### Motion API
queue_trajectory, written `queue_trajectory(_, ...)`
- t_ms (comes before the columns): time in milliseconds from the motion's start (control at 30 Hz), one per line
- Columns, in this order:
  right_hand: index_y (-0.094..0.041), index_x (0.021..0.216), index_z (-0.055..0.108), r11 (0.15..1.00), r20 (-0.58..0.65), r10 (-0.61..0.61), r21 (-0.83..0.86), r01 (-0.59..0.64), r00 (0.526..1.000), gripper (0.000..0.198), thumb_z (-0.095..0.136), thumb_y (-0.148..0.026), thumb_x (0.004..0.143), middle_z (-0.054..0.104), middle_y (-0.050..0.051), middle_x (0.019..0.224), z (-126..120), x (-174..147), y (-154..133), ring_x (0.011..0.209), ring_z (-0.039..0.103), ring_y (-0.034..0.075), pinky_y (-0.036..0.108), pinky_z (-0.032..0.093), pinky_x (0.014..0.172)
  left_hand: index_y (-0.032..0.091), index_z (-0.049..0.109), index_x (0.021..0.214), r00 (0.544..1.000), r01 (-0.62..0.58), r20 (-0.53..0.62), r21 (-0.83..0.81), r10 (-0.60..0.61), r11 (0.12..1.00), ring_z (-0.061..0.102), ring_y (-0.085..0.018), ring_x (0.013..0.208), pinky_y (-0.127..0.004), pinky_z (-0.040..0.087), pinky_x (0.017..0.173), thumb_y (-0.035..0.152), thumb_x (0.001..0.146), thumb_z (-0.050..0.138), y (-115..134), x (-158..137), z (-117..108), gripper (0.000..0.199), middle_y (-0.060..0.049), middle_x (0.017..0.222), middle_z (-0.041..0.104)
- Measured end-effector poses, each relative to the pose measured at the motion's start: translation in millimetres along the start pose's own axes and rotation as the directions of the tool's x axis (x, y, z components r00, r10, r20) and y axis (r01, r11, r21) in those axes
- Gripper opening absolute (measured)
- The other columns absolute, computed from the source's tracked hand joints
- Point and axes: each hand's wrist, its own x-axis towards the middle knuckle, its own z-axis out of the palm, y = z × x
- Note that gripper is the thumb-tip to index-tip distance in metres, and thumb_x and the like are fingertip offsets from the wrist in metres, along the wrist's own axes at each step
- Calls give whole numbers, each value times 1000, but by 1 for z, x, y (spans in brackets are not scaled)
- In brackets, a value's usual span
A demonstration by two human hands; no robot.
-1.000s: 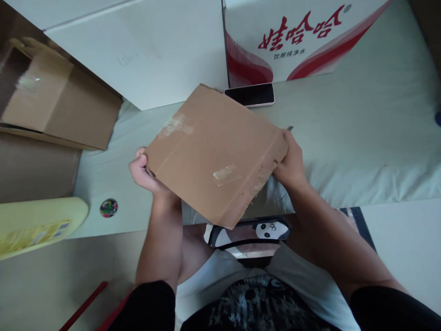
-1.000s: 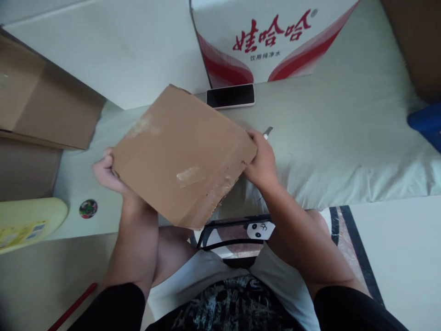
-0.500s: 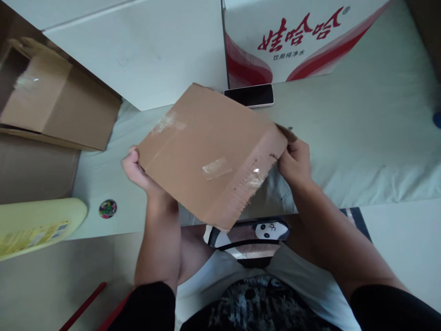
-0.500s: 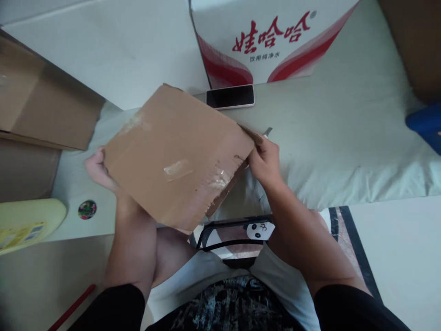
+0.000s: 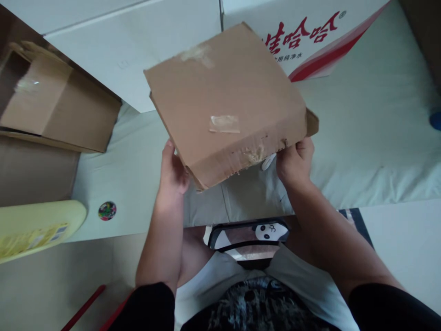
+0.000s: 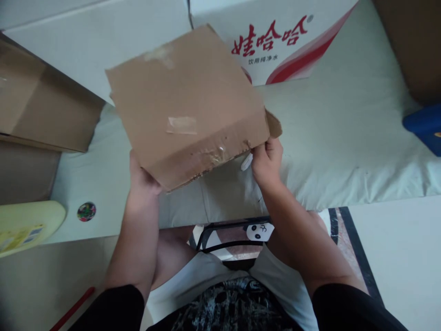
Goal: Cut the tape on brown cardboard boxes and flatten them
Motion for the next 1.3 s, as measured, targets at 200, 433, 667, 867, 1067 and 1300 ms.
queue_trajectory(200,-24,105,75,968,146,-168,-165,191,975,29,56,-46,105,78,5,100,-9,0,-13,95,74,20,41,60,94,27,76,108,999,-45,-8,-37,45,998,64,-39,141,-50,62,105,90,74,71,13,-7,1,71,-10,113,82)
queue_trajectory(433,-34,128,73,879,308,-388,-161,450,869,33,47,-26,109,80,3,118,-8,1,-10,111,76,20,40,61,96,30,76,110,987,-163,-21,-83,162,983,57,-33,149,-42,56,114,79,79,75,15,-11,-18,58,-1,124,81)
queue_trajectory(667,-31,152,52,803,334,-391,-331,495,858,48,50,-33,104,61,13,141,-8,-2,-4,137,60,31,60,48,119,29,72,114,999,-38,-24,-231,33,972,69,-34,127,-44,63,97,71,80,74,17,-11,-2,54,-5,122,77)
queue_trajectory(867,-33,137,60,770,406,-475,-238,592,780,44,60,-29,94,64,10,132,4,-33,-37,133,60,33,58,46,119,32,66,123,991,134,12,-245,-135,960,68,-37,122,-40,64,72,78,80,64,13,-15,17,64,-9,139,70)
queue_trajectory(1067,-30,138,62,715,600,-328,-347,607,729,42,62,-34,96,75,7,133,25,-63,-55,142,60,32,56,33,131,29,64,122,996,46,-74,-91,-53,995,63,-38,136,-45,63,97,91,78,53,-2,-30,44,77,-9,138,72)
queue_trajectory(1300,-26,123,64,673,571,-226,-494,550,789,47,70,-57,88,75,11,113,27,-70,-34,123,63,35,64,32,126,28,69,123,997,-35,-76,-121,26,992,61,-36,142,-47,60,107,83,89,49,-14,-42,69,68,-10,127,76)
